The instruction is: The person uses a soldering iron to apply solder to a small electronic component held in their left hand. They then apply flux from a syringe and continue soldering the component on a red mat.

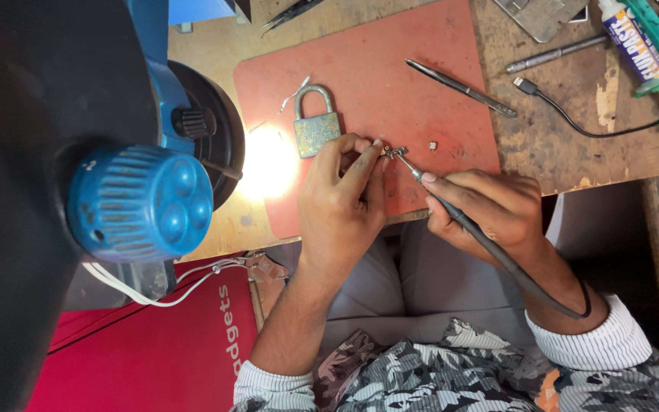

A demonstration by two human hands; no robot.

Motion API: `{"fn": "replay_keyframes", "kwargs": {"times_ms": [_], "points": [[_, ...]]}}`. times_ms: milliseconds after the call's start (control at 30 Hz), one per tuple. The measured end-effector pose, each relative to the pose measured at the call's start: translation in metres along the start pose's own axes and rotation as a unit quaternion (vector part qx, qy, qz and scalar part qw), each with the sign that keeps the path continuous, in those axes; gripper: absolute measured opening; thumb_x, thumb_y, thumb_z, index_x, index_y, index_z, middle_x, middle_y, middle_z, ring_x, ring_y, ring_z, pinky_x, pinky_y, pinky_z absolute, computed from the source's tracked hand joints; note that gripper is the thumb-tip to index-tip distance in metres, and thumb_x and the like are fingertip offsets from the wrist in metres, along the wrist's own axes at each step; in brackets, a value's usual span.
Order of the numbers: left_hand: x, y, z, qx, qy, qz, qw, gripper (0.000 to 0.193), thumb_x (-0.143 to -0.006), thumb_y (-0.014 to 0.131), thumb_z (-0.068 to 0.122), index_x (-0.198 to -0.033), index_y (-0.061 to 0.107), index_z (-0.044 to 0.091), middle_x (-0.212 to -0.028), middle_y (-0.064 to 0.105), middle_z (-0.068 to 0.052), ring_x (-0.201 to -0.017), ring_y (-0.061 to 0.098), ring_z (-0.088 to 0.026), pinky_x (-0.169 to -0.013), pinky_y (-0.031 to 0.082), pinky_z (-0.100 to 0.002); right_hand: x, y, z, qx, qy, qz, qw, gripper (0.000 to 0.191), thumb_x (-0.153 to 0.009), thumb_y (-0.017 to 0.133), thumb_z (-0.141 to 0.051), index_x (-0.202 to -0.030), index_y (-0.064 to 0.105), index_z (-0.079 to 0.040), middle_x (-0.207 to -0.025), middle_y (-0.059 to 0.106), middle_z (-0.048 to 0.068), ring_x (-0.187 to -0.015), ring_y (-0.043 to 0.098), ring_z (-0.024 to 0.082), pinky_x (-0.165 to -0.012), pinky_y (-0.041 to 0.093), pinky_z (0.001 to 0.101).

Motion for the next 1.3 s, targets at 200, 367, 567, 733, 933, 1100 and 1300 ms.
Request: {"fn": "replay_keyframes", "kwargs": {"times_ms": [200,367,567,733,933,1100,1300], "points": [[0.0,0.0,0.0,0.0,0.003,0.0,1.0,0.018,-0.095,0.075,0.0,-0.113,0.071,0.001,-0.111,0.063,-0.01,-0.096,0.069,-0.025,-0.078,0.056,-0.036,0.001,0.0,0.0,0.0,-0.002,-0.002,1.0,0.028,-0.082,0.08,0.001,-0.109,0.075,0.001,-0.089,0.072,0.011,-0.072,0.072,0.022,-0.063,0.057,0.032],[0.0,-0.001,0.0,0.001,0.001,-0.002,1.0,0.019,-0.094,0.076,0.0,-0.112,0.072,0.001,-0.11,0.063,-0.01,-0.095,0.069,-0.025,-0.077,0.056,-0.036,-0.002,-0.001,-0.002,-0.009,-0.001,-0.005,1.0,0.026,-0.083,0.08,0.001,-0.109,0.074,0.002,-0.089,0.072,0.011,-0.071,0.072,0.022,-0.063,0.056,0.0325],[0.001,-0.001,0.002,0.004,-0.002,0.0,1.0,0.017,-0.094,0.076,0.0,-0.111,0.071,0.0,-0.111,0.063,-0.01,-0.095,0.07,-0.025,-0.076,0.057,-0.036,-0.003,-0.004,-0.005,-0.004,-0.001,-0.001,1.0,0.026,-0.082,0.08,0.002,-0.107,0.074,0.003,-0.089,0.072,0.011,-0.072,0.072,0.023,-0.061,0.055,0.033],[0.003,-0.003,0.003,0.004,0.004,0.007,1.0,0.017,-0.094,0.075,-0.001,-0.111,0.071,0.0,-0.11,0.063,-0.01,-0.093,0.07,-0.025,-0.075,0.057,-0.035,0.001,-0.006,-0.005,-0.008,0.004,0.012,1.0,0.025,-0.084,0.078,0.001,-0.109,0.074,0.003,-0.088,0.072,0.012,-0.071,0.072,0.023,-0.063,0.055,0.0331],[0.007,-0.008,0.007,0.019,0.004,0.006,1.0,0.017,-0.095,0.075,-0.002,-0.111,0.071,0.0,-0.111,0.064,-0.011,-0.09,0.07,-0.025,-0.072,0.056,-0.034,0.039,-0.039,0.021,-0.081,0.101,0.134,0.983,0.021,-0.098,0.074,-0.011,-0.111,0.073,0.004,-0.085,0.068,0.013,-0.067,0.066,0.018,-0.061,0.05,0.0266],[0.007,-0.012,0.011,0.022,0.007,0.003,1.0,0.014,-0.093,0.076,-0.001,-0.106,0.07,0.001,-0.106,0.066,-0.011,-0.08,0.068,-0.023,-0.067,0.055,-0.032,0.103,-0.135,0.072,-0.002,0.226,0.405,0.886,0.019,-0.112,0.074,-0.015,-0.115,0.066,0.002,-0.09,0.067,0.011,-0.075,0.064,0.018,-0.065,0.049,0.0292],[0.011,-0.014,0.016,0.004,0.004,-0.003,1.0,0.012,-0.091,0.077,-0.001,-0.101,0.071,0.002,-0.091,0.067,-0.008,-0.062,0.06,-0.018,-0.056,0.047,-0.032,0.13,-0.227,0.144,0.012,0.442,0.36,0.822,0.017,-0.111,0.074,-0.014,-0.114,0.067,0.001,-0.091,0.068,0.011,-0.074,0.063,0.018,-0.064,0.048,0.0287]]}}
Point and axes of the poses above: each hand's wrist, its own x-axis away from the middle knuckle, its own y-axis out of the palm, z = x × y, the point moved 8 cm from there along -x, towards the middle knuckle
